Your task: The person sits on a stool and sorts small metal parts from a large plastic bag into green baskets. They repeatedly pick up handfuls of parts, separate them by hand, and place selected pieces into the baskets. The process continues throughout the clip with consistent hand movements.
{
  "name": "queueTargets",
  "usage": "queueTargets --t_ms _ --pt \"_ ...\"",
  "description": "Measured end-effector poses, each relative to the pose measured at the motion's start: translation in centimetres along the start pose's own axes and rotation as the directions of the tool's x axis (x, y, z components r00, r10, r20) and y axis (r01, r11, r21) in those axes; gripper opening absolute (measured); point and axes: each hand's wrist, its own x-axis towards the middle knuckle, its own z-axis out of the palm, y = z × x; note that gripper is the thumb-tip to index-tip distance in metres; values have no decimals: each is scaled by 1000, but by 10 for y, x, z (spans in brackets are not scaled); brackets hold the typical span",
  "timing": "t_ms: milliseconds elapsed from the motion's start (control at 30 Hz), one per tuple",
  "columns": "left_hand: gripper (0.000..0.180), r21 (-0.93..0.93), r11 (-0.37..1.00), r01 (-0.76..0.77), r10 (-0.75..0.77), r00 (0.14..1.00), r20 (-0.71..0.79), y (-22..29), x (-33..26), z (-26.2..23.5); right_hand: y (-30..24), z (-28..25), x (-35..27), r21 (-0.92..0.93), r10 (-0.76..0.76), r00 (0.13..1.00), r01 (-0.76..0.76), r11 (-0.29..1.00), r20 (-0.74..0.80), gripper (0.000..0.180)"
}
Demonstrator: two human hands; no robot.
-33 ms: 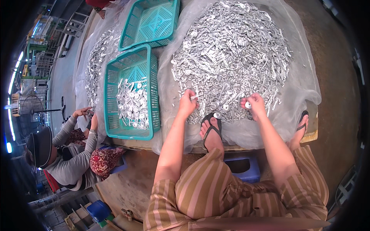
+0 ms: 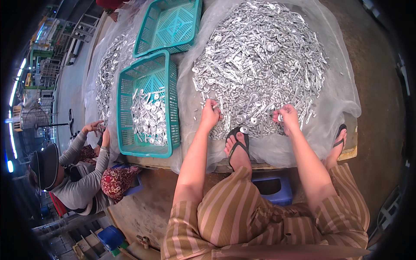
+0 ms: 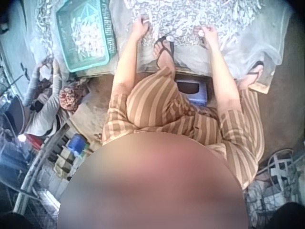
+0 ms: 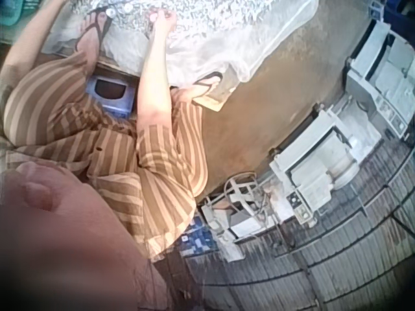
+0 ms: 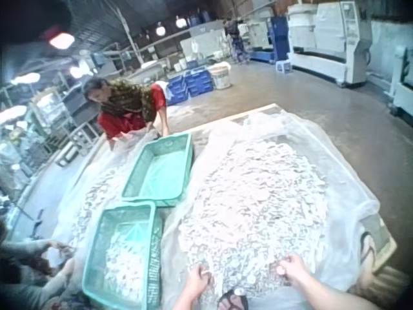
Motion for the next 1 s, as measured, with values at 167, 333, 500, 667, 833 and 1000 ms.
queueTargets --t_ms 167,333,500,667,833,1000 --pt "34 498 864 -73 158 979 -129 12 9 16 -6 22 -15 -773 -462 814 532 347 353 22" --pt "28 543 827 -146 134 989 63 5 15 8 0 21 3 -860 -374 779 493 -131 503 20" --pt "13 -153 988 13 2 995 100 16 -10 -35 -15 4 6 -832 -475 720 553 -48 506 19" --pt "31 236 972 -2 119 868 -483 42 -35 -142 -19 -13 14 -592 -387 919 351 725 70 17" --pt "58 684 725 84 416 738 -532 75 -30 -123 18 -34 18 -575 -345 937 313 755 57 18" --pt "32 544 701 -461 420 884 207 64 -50 25 12 2 -33 -924 -303 914 334 185 270 23"
